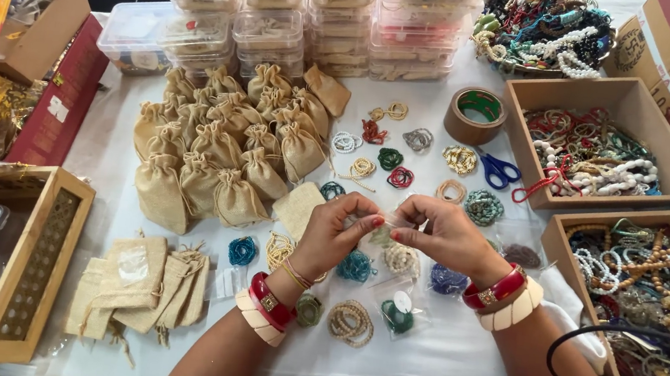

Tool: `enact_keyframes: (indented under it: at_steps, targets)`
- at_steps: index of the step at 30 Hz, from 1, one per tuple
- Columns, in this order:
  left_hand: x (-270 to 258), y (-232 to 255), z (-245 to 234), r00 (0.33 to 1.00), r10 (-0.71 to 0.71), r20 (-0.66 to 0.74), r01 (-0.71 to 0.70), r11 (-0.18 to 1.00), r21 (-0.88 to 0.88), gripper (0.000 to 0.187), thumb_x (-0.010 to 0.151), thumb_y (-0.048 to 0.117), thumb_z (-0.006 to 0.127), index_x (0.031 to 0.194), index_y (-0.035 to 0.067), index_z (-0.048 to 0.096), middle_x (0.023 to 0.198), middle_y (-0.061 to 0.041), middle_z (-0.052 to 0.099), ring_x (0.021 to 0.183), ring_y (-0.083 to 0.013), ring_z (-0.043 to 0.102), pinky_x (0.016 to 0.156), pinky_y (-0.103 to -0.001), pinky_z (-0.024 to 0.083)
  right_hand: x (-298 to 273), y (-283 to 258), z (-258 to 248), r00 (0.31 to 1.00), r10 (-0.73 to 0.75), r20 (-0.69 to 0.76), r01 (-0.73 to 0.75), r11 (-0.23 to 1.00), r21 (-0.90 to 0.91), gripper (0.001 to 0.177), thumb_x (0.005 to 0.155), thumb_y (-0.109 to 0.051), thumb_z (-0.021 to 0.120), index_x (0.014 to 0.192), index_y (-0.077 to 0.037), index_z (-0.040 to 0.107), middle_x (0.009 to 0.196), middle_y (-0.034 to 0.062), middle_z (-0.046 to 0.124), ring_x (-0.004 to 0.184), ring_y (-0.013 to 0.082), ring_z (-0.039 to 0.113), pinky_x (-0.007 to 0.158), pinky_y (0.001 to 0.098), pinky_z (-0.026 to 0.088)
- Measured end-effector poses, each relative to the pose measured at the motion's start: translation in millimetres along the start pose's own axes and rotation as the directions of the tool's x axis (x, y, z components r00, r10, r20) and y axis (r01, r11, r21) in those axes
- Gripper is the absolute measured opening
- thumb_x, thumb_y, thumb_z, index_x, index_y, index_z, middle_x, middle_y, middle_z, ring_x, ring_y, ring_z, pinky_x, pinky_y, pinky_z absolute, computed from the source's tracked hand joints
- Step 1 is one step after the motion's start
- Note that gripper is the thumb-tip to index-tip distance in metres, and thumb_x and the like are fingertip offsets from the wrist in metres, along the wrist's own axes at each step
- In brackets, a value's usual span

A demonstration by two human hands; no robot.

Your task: The person packs various beaded bracelets into small clear plastic bags at a table. They pick up bracelets, place them into bags, and seal them. The person also uses scissors to cut a bracelet and places the bagged items into a wooden box.

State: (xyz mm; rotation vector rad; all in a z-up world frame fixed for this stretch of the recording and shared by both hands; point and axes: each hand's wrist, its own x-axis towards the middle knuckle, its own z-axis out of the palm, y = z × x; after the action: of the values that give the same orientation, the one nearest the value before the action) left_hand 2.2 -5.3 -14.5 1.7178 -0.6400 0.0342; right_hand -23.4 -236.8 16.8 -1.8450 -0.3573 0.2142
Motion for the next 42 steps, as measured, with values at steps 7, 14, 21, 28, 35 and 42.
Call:
enact_keyframes:
  at_steps: [7,14,21,28,35,42]
  targets:
    - [0,5,3,0.991,-0.135,0.007,0.135,0.985,-0.109,0.017,0.093,0.021,0.075,0.1,0.005,0.072,0.089,-0.002,0.074,0.078,-0.0078,0.067,0.068,-0.024,0.055,0,-3,6,0.997,-0.002,-0.076,0.003,1.0,0.012,0.015,0.091,-0.012,0.074,0.099,-0.001,0.069,0.086,-0.0018,0.066,0.078,0.0042,0.06,0.067,0.0231,0.054]
    - [-1,10,5,0.998,0.065,-0.017,-0.062,0.986,0.155,0.017,0.093,0.022,0.076,0.096,0.005,0.072,0.081,-0.005,0.071,0.074,-0.0164,0.065,0.067,-0.029,0.052,-3,-26,12,0.974,-0.141,-0.176,0.066,0.926,-0.372,0.01,0.083,-0.007,0.079,0.085,0.0,0.071,0.076,0.0025,0.065,0.066,0.0083,0.062,0.06,0.0263,0.051]
    - [1,4,8,0.999,-0.044,0.0,0.044,0.998,0.049,0.022,0.09,0.025,0.078,0.1,0.006,0.071,0.087,-0.005,0.074,0.078,-0.0161,0.07,0.07,-0.03,0.056,-2,-9,8,0.967,-0.131,-0.217,0.068,0.959,-0.275,0.01,0.086,-0.009,0.076,0.09,-0.001,0.072,0.078,0.0036,0.065,0.066,0.0109,0.058,0.059,0.0284,0.049]
    - [-4,1,14,0.999,-0.044,0.012,0.043,0.994,0.104,0.027,0.086,0.027,0.082,0.097,0.007,0.069,0.087,-0.006,0.075,0.076,-0.0166,0.073,0.069,-0.03,0.057,-3,-34,15,0.953,-0.265,-0.147,0.199,0.912,-0.358,0.017,0.084,-0.01,0.081,0.095,-0.001,0.07,0.082,0.0032,0.064,0.071,0.0081,0.059,0.062,0.0252,0.049]
    - [-2,2,12,0.988,-0.081,0.132,0.06,0.986,0.157,0.034,0.079,0.035,0.085,0.099,0.01,0.073,0.089,-0.006,0.076,0.077,-0.018,0.074,0.068,-0.031,0.057,-3,-13,8,0.966,-0.151,-0.212,0.081,0.948,-0.309,0.008,0.086,-0.004,0.074,0.093,-0.002,0.072,0.081,0.0019,0.065,0.068,0.0081,0.058,0.061,0.0253,0.049]
    - [-3,2,11,0.984,-0.128,0.127,0.112,0.986,0.122,0.025,0.083,0.03,0.083,0.098,0.011,0.077,0.088,-0.004,0.078,0.077,-0.0138,0.074,0.07,-0.029,0.057,2,-14,6,0.985,-0.072,-0.158,0.06,0.995,-0.08,0.011,0.09,-0.007,0.074,0.093,0.0,0.066,0.085,-0.0054,0.06,0.075,0.001,0.054,0.062,0.0202,0.049]
